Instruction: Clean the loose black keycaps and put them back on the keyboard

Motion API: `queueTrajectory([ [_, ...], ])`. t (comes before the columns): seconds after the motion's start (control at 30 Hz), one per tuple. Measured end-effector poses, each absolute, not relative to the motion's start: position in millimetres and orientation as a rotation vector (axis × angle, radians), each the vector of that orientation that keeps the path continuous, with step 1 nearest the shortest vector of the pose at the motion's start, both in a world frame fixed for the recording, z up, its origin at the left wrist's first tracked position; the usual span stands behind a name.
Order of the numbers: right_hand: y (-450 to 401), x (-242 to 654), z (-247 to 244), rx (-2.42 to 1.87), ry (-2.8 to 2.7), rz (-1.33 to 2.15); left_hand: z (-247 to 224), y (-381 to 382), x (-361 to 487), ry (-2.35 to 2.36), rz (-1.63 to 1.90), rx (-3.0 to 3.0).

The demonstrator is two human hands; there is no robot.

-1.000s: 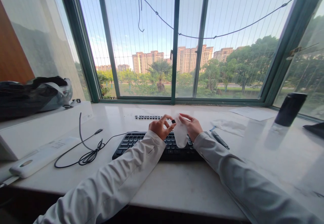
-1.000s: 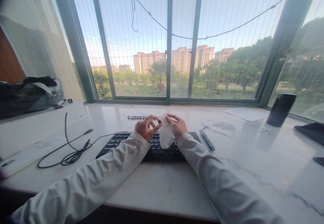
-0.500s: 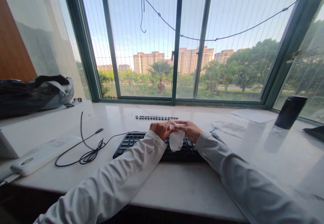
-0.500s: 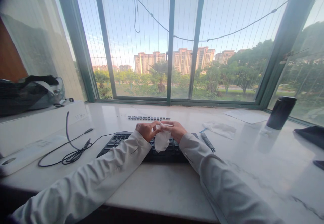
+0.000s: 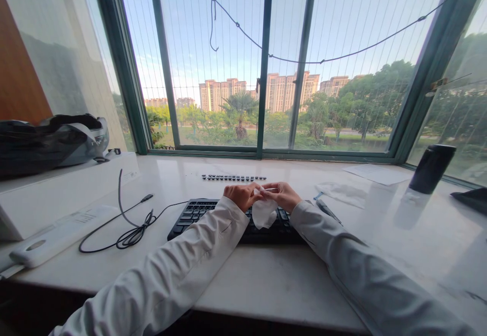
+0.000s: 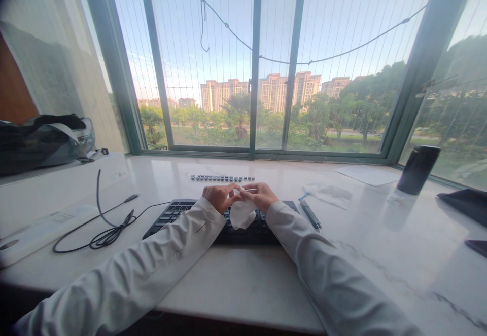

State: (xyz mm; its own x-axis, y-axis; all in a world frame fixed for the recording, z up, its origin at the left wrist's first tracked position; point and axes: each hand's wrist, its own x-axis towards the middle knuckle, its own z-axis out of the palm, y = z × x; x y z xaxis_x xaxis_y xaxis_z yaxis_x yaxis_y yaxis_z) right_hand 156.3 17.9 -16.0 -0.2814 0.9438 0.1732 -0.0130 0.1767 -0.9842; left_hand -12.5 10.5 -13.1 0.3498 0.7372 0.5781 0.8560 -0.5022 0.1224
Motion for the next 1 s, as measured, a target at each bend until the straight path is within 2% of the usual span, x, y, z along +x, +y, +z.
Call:
queueTrajectory([
  [0.17,21.0,158.1,-16.5,-0.869,-1.570,1.328,-11.0,10.2,-13.3,-1.448,-0.901,-2.403],
  [0.3,32.8,164.5,-20.5,-0.912,-1.458,1.200,-6.8,9.0,-14.5,-1.455,-0.964,-2.393],
  [0.5,26.6,176.9,-11.0,-1.183,-1.686,0.432,-5.3,13.5,-16.7,-1.510,-1.054,-2.353],
  [0.6,16.6,177.5,-4.3,-1.208,-1.865,0.218,-7.1,17.8,-17.8,-1.548,-1.055,-2.390],
  [0.7,14.0,176.0,-4.3,-1.190,-1.966,0.230,-8.6,20.6,-18.7,-1.570,-1.052,-2.455],
  [1.0,27.2,179.6,-12.6,-1.171,-1.943,0.636,-8.5,21.4,-18.3,-1.493,-1.223,-2.516],
])
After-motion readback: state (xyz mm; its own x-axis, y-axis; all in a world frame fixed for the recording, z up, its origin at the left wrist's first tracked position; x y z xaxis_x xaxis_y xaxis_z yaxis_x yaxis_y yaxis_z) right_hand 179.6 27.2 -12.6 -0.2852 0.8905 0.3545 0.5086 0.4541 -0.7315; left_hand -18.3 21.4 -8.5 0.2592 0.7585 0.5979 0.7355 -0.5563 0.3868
